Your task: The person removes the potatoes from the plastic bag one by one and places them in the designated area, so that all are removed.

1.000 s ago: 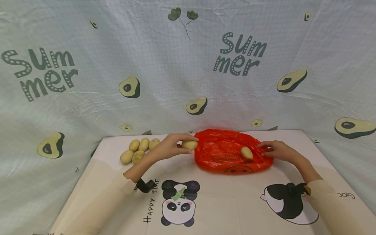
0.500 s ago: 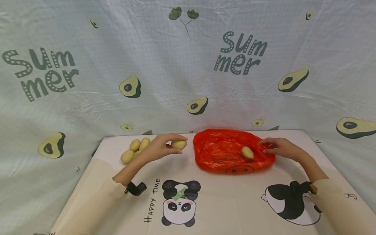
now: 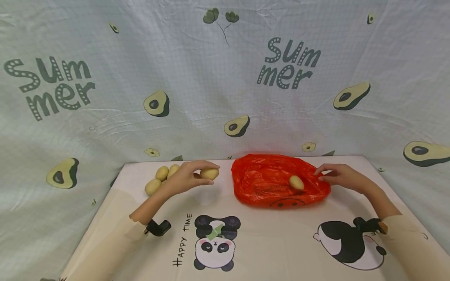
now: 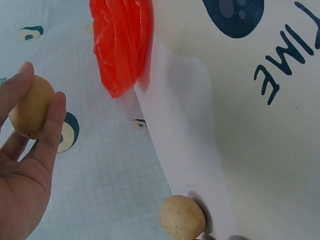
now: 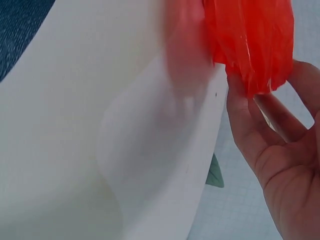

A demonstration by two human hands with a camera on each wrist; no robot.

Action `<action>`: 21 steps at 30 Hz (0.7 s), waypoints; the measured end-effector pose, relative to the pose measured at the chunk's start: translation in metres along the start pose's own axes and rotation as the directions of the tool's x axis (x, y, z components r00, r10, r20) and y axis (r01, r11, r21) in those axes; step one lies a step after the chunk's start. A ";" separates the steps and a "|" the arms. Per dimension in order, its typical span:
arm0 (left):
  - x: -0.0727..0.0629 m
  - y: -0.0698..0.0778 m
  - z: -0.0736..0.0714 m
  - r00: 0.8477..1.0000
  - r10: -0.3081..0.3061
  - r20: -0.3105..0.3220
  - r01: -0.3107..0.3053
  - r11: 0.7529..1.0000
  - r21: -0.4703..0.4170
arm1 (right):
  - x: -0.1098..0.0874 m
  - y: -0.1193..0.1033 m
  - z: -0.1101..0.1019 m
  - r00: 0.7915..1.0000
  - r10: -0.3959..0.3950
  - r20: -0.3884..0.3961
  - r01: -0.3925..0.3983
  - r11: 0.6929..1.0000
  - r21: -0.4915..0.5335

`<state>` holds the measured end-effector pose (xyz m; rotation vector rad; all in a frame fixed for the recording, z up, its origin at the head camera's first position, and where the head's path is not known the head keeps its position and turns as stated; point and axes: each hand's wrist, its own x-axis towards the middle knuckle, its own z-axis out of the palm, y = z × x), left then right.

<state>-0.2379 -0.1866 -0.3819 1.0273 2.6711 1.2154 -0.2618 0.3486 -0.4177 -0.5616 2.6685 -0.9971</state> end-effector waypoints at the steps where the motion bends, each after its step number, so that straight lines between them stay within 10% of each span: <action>1: -0.001 0.000 0.000 1.000 -0.002 -0.004 0.002 1.000 0.000 | -0.001 -0.001 -0.001 1.000 0.007 0.008 -0.007 1.000 -0.004; 21: -0.017 -0.006 -0.013 0.996 -0.074 -0.058 0.073 0.997 -0.026 | -0.002 0.002 -0.012 0.992 0.067 0.110 -0.066 0.998 -0.007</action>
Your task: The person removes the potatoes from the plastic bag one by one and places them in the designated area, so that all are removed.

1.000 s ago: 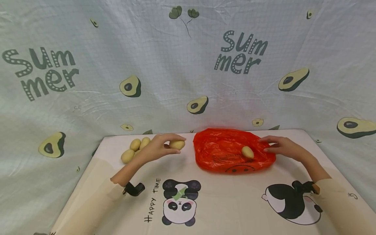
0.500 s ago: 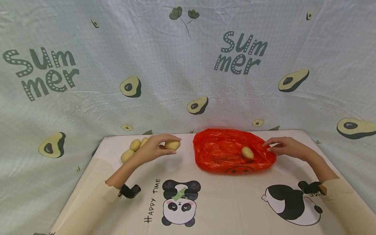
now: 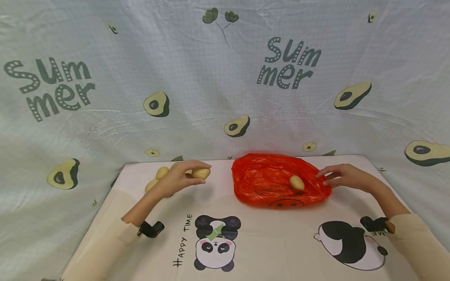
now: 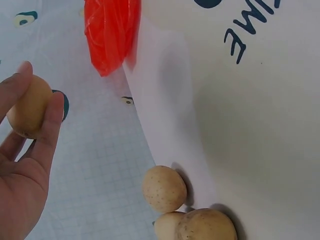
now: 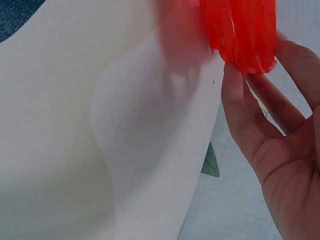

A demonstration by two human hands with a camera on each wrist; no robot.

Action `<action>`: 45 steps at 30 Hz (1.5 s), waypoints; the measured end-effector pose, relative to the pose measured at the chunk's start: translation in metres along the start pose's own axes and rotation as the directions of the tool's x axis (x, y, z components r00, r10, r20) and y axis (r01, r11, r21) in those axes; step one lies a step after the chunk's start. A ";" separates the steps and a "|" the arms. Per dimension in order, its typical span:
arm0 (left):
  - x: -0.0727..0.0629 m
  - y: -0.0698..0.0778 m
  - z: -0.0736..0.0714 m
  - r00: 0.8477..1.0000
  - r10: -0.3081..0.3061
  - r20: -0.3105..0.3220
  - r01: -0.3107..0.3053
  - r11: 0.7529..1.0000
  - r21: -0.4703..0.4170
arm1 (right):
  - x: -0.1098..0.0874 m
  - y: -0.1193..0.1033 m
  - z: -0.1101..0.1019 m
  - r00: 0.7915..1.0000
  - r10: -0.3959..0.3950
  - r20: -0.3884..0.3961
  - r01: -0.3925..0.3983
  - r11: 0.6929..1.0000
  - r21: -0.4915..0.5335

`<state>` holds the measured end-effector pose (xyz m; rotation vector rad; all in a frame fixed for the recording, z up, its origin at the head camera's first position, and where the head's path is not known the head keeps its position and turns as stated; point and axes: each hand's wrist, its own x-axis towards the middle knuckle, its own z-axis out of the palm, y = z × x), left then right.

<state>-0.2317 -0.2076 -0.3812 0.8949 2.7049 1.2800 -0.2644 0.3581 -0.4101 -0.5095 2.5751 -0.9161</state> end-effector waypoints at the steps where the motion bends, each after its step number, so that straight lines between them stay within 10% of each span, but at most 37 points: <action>1: 0.000 -0.001 0.000 1.000 0.000 0.000 0.000 1.000 0.001 | 0.000 0.000 0.000 1.000 0.003 0.000 -0.003 1.000 0.005; 45: -0.014 -0.036 -0.014 0.999 -0.014 -0.032 0.019 0.983 0.180 | -0.001 -0.007 0.007 1.000 -0.015 -0.007 0.015 0.999 -0.051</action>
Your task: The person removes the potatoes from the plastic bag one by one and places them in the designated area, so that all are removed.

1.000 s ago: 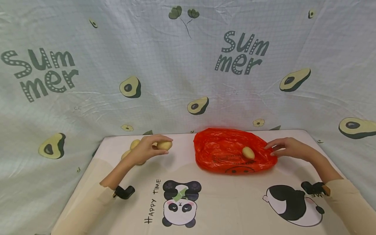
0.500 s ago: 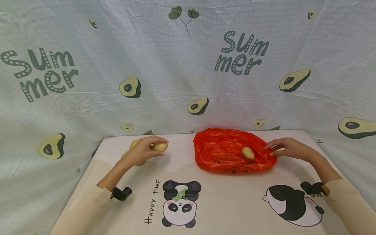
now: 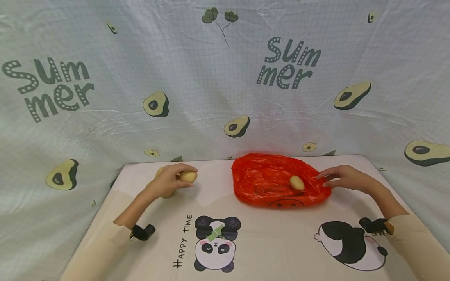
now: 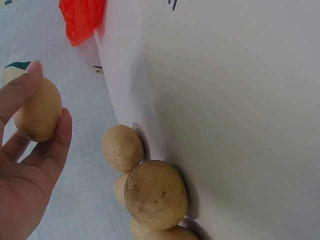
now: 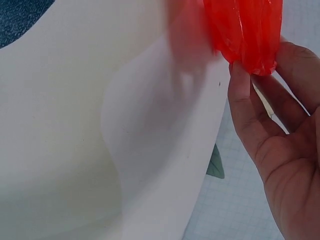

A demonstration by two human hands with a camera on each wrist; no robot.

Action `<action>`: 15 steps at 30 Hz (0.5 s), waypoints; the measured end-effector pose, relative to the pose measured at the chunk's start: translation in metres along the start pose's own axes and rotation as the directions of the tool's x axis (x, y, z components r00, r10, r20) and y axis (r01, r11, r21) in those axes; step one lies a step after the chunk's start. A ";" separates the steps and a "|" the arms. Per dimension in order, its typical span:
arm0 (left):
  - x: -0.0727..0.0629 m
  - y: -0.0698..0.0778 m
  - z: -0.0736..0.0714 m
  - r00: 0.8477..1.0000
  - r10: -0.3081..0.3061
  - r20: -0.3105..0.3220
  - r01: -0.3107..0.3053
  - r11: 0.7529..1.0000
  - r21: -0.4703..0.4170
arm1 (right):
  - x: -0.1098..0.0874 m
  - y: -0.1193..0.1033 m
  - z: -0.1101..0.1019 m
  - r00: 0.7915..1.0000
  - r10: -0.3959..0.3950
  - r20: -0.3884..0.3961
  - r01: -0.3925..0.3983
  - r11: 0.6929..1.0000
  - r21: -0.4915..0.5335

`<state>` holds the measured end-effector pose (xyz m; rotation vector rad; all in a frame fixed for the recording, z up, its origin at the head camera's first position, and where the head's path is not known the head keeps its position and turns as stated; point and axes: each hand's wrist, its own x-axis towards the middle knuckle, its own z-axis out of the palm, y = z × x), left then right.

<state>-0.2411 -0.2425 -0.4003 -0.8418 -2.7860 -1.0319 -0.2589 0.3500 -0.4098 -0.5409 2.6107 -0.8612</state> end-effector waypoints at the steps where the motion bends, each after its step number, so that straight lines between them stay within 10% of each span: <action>1: 0.000 0.000 0.000 1.000 0.000 -0.001 0.000 1.000 0.003 | 0.000 0.000 0.000 1.000 -0.002 0.001 0.002 1.000 -0.006; 15: 0.000 -0.003 -0.003 1.000 0.002 -0.002 -0.002 0.998 0.062 | 0.001 0.004 0.001 1.000 0.011 0.009 -0.011 1.000 -0.014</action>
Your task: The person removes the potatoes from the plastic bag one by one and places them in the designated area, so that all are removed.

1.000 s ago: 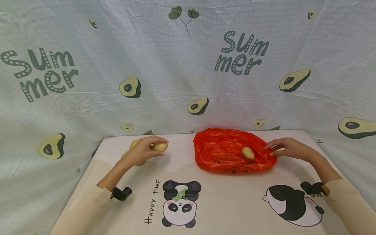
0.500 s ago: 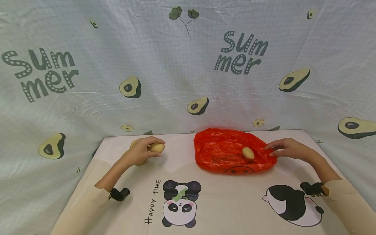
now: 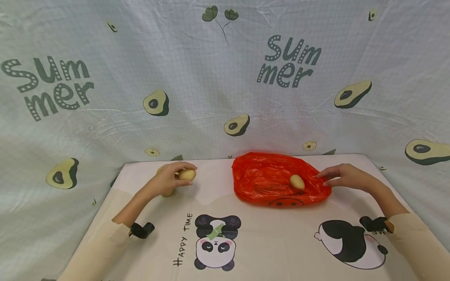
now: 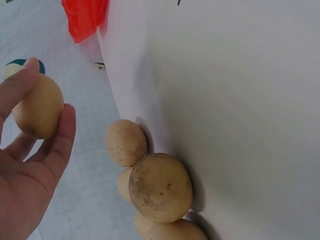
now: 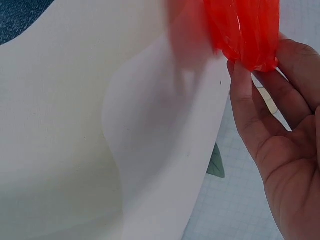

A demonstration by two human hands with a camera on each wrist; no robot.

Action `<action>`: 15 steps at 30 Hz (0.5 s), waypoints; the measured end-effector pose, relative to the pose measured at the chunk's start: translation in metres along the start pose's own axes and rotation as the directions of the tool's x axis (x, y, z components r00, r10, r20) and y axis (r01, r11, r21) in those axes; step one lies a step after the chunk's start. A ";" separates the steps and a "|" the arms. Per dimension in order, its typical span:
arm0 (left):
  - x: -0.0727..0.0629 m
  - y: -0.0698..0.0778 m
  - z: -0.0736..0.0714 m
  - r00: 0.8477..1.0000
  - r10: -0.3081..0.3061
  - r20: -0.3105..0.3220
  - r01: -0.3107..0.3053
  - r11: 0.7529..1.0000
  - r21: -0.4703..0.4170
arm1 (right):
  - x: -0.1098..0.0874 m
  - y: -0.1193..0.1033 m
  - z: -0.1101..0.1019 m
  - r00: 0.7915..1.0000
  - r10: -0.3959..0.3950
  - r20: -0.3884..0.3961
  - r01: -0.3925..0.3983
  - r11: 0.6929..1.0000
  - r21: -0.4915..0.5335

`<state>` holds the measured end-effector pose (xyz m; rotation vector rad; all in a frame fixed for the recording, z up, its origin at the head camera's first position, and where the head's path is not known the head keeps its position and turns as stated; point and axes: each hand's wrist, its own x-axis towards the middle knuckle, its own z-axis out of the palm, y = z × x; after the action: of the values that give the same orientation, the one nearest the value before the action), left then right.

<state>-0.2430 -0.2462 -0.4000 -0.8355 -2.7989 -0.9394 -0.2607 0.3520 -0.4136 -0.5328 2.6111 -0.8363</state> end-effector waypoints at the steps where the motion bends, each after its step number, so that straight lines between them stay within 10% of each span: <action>1: 0.000 0.000 -0.001 1.000 0.000 0.010 0.000 1.000 0.001 | 0.000 0.000 0.000 1.000 0.001 -0.002 -0.001 1.000 -0.003; 10: 0.001 0.002 -0.003 0.992 -0.101 0.072 0.108 0.989 -0.105 | -0.001 0.001 0.001 1.000 0.012 -0.007 -0.012 1.000 -0.002; 15: -0.001 -0.002 -0.002 0.996 -0.068 0.062 0.070 0.997 -0.041 | -0.003 0.001 0.002 1.000 0.011 -0.009 -0.011 1.000 0.009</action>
<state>-0.2429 -0.2491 -0.4000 -0.7903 -2.8864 -1.0039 -0.2580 0.3535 -0.4150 -0.5125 2.6145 -0.8488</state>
